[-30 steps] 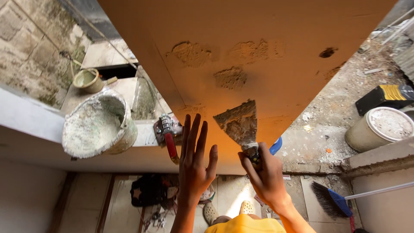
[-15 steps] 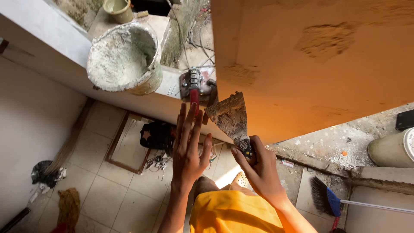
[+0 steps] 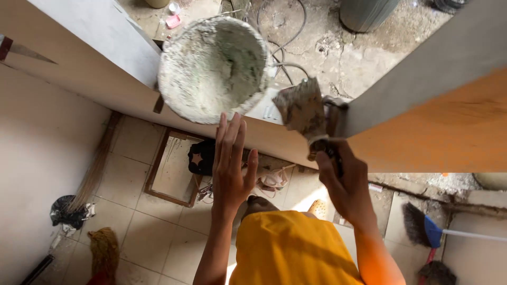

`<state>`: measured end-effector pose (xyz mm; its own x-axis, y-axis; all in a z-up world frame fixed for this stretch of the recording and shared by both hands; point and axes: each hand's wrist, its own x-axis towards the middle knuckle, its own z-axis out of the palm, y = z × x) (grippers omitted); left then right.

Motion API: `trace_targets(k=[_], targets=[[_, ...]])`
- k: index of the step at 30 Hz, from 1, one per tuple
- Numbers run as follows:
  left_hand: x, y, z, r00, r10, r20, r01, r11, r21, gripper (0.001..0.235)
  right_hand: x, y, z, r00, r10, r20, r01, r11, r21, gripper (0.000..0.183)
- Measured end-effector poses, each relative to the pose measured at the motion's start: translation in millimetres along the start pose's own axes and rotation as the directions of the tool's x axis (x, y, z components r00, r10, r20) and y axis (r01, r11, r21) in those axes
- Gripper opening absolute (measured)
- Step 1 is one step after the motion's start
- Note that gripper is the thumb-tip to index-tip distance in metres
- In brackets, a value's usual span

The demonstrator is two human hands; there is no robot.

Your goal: The person applies plaster to a wall with a putty knife, then hammers nails into the wall to hang a framed picture.

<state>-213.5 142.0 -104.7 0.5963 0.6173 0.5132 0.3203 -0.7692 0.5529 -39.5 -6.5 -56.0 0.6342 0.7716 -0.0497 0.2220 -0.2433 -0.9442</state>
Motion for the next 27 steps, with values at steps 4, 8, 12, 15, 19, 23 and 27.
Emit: trace_targets(k=[4,8,12,15,19,23,27], targets=[[21,-58,-29,0.999,-0.035,0.026,0.035,0.999,-0.001,0.048,46,-25,47,0.999,-0.022,-0.048,0.009,0.969,-0.245,0.025],[37,-102,-46,0.998,-0.038,0.054,0.039,0.999,-0.028,0.050,86,-49,72,0.974,-0.226,0.029,0.214,0.861,-0.461,0.029],[46,-128,-55,0.988,-0.075,0.132,0.077,0.997,-0.009,0.069,130,-71,93,0.954,-0.193,0.231,0.298,0.716,-0.631,0.031],[50,-142,-55,0.981,-0.104,0.166,0.115,0.992,-0.061,0.085,157,-78,110,0.917,-0.167,0.363,0.386,0.605,-0.696,0.030],[53,-155,-49,0.983,-0.107,0.148,0.119,0.990,-0.076,0.101,184,-76,134,0.864,-0.105,0.493,0.473,0.504,-0.722,0.036],[50,-160,-44,0.986,-0.098,0.135,0.112,0.989,-0.101,0.112,198,-65,152,0.838,-0.074,0.541,0.505,0.485,-0.715,0.034],[50,-162,-43,0.984,-0.097,0.151,0.114,0.988,-0.104,0.116,204,-60,158,0.844,-0.039,0.534,0.485,0.480,-0.731,0.033]])
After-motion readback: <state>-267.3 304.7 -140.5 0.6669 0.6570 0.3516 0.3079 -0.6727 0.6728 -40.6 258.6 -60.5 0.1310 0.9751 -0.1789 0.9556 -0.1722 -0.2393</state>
